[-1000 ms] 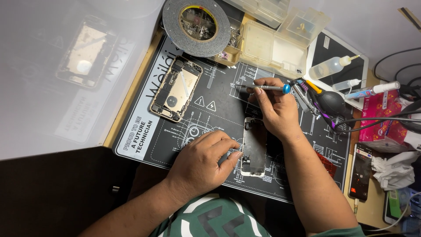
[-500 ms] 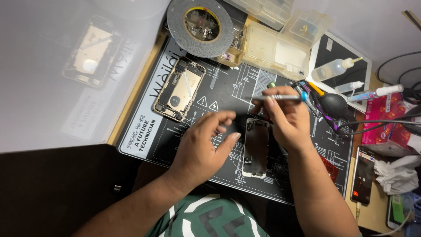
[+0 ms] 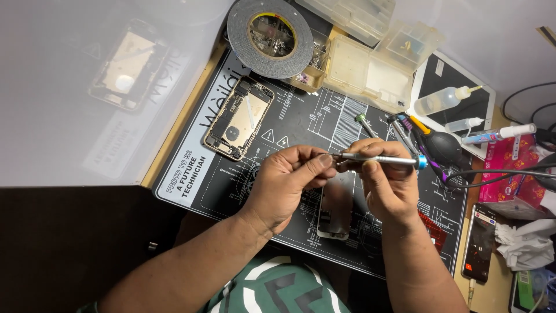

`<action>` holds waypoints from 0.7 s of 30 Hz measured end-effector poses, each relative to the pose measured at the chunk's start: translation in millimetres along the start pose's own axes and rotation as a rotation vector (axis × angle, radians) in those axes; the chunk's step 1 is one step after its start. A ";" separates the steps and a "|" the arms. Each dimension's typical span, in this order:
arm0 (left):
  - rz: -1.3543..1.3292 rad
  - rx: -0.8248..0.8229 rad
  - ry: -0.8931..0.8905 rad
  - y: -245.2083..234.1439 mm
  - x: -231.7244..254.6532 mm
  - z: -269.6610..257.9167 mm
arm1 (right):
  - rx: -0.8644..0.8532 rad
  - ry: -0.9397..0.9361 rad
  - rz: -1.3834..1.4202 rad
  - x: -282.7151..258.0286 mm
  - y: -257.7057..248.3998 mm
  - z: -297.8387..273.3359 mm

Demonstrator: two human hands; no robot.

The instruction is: The person uses a screwdriver to tighten screws on the internal metal plate of a disassembled smartphone. They then align and press the phone's screen assembly onto the main body to reassemble the device.

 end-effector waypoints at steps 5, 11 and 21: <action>-0.010 -0.030 -0.024 1.5 2.7 -0.2 | 0.004 0.067 0.032 -3.5 -1.3 -0.7; 0.011 -0.071 0.011 5.7 1.1 1.8 | 0.021 0.101 0.108 1.2 -8.3 -2.6; -0.007 -0.091 0.011 9.1 0.2 5.7 | 0.062 0.141 0.090 7.6 -13.6 -1.9</action>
Point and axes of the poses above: each hand's wrist, its own z-axis towards the middle knuckle, its own y-axis out of the palm, x = y × z, the point moved 9 cm from there along z, towards the middle knuckle, and after that the axes turned 12 degrees about y, right-handed, at the moved point
